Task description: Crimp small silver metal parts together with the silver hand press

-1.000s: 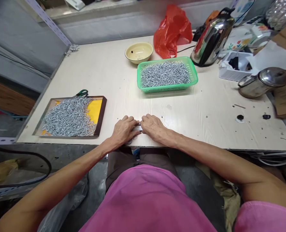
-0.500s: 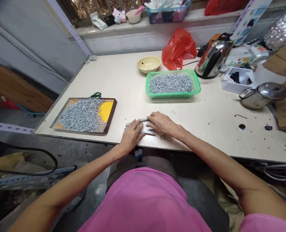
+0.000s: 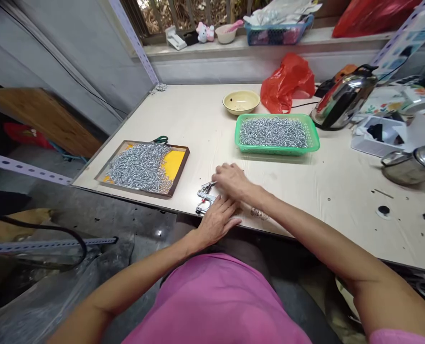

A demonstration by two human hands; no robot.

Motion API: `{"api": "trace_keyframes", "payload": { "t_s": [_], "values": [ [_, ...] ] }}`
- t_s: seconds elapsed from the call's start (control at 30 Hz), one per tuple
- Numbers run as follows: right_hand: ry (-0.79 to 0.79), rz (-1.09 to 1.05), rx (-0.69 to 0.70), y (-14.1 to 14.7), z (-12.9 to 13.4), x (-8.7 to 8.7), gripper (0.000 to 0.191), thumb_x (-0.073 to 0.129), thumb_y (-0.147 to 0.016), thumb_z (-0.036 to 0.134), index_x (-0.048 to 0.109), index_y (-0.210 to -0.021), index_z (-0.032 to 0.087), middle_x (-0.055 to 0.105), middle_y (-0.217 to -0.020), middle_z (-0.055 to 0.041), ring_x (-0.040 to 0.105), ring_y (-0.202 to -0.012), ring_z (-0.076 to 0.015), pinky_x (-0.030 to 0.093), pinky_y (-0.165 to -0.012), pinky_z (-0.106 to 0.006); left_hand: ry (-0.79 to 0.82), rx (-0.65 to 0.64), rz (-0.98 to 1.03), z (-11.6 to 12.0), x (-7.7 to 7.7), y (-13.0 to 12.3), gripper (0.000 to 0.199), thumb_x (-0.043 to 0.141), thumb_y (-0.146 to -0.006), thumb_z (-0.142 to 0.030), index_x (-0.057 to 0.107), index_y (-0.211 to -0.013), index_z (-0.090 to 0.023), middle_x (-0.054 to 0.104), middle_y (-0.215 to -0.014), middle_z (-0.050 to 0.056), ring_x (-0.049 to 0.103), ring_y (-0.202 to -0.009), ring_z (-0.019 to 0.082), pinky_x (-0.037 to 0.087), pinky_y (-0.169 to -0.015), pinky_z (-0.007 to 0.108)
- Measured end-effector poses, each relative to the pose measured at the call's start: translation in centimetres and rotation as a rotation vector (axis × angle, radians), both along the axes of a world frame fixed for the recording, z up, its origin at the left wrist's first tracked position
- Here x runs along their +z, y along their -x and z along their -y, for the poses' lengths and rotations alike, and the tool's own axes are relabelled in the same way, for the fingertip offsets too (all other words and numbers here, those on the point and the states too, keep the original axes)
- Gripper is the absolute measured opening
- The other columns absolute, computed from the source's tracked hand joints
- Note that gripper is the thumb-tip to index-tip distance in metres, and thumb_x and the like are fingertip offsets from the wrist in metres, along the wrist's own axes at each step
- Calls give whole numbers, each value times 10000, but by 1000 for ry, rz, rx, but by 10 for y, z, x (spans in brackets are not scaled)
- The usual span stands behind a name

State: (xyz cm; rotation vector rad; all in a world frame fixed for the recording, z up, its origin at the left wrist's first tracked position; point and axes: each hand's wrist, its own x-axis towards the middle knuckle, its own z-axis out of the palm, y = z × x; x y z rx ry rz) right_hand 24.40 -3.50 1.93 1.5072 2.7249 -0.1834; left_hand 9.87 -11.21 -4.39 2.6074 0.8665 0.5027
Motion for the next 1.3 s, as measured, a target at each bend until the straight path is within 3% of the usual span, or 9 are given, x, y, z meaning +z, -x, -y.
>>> {"api": "trace_keyframes", "payload": {
  "t_s": [0.17, 0.3, 0.43, 0.57, 0.67, 0.77, 0.93, 1.13, 1.3],
  "values": [
    [29, 35, 324, 60, 17, -4, 109, 586, -861, 201, 694, -866, 192, 605, -1007, -101, 454, -964, -229, 297, -706, -330, 45, 15, -67, 6, -14, 3, 440, 436, -942, -446, 567, -1253, -163, 611, -1251, 132, 501, -1247, 306, 372, -1068, 465],
    [-11, 50, 366, 84, 10, -19, 90, 586, -833, 134, 673, -820, 152, 613, -964, -122, 473, -949, -222, 333, -745, -332, 37, 16, -77, 4, -18, 4, 558, 387, -953, -478, 446, -1381, -126, 560, -1330, 143, 442, -1304, 297, 334, -1098, 445],
    [-41, -113, 264, 87, -3, -13, 142, 516, -880, 168, 656, -863, 155, 644, -881, -87, 523, -866, -194, 373, -772, -324, 18, -46, -83, -5, -11, 5, 456, 392, -961, -436, 559, -1260, -136, 637, -1211, 122, 539, -1199, 263, 392, -1062, 408],
    [-292, -500, -15, 41, -17, 31, 170, 464, -893, 196, 627, -933, 168, 650, -893, -71, 563, -846, -182, 429, -773, -310, -98, -5, 7, -26, 14, 27, 350, 419, -962, -361, 586, -1211, -181, 590, -1280, 104, 499, -1237, 229, 421, -1043, 388],
    [-550, -629, -289, -27, -34, 61, 212, 472, -903, 276, 619, -1016, 174, 659, -933, -79, 593, -804, -186, 456, -787, -339, -167, 311, -1, -54, 37, 66, 309, 382, -967, -241, 631, -1146, -194, 622, -1158, 113, 536, -1118, 216, 477, -940, 385],
    [-708, -537, -491, -96, -50, 62, 214, 482, -887, 295, 642, -965, 177, 660, -893, -97, 600, -808, -219, 463, -786, -370, -130, 618, -178, -84, 51, 106, 306, 399, -959, -241, 699, -973, -186, 620, -934, 109, 528, -970, 235, 485, -814, 374],
    [-512, -214, -466, -124, -35, 30, 369, 432, -929, 398, 631, -1149, 178, 607, -996, -178, 566, -940, -329, 451, -768, -456, -25, 656, -424, -110, 53, 131, 372, 396, -962, -295, 715, -816, -170, 604, -879, 102, 506, -958, 245, 441, -753, 332],
    [-148, -448, -226, -42, 42, -6, 304, 427, -944, 356, 648, -1102, 220, 639, -1005, -109, 622, -903, -249, 507, -782, -379, 36, 629, -561, -122, 50, 127, 357, 400, -944, -243, 730, -844, -151, 619, -914, 128, 532, -960, 260, 425, -729, 334],
    [46, -417, -195, -4, 78, -28, 319, 375, -966, 332, 613, -1151, 227, 620, -991, -94, 627, -851, -203, 508, -736, -318, 6, 620, -555, -125, 47, 126, 305, 443, -908, -192, 743, -896, -137, 623, -932, 148, 530, -1004, 278, 440, -748, 350]
  ]
}}
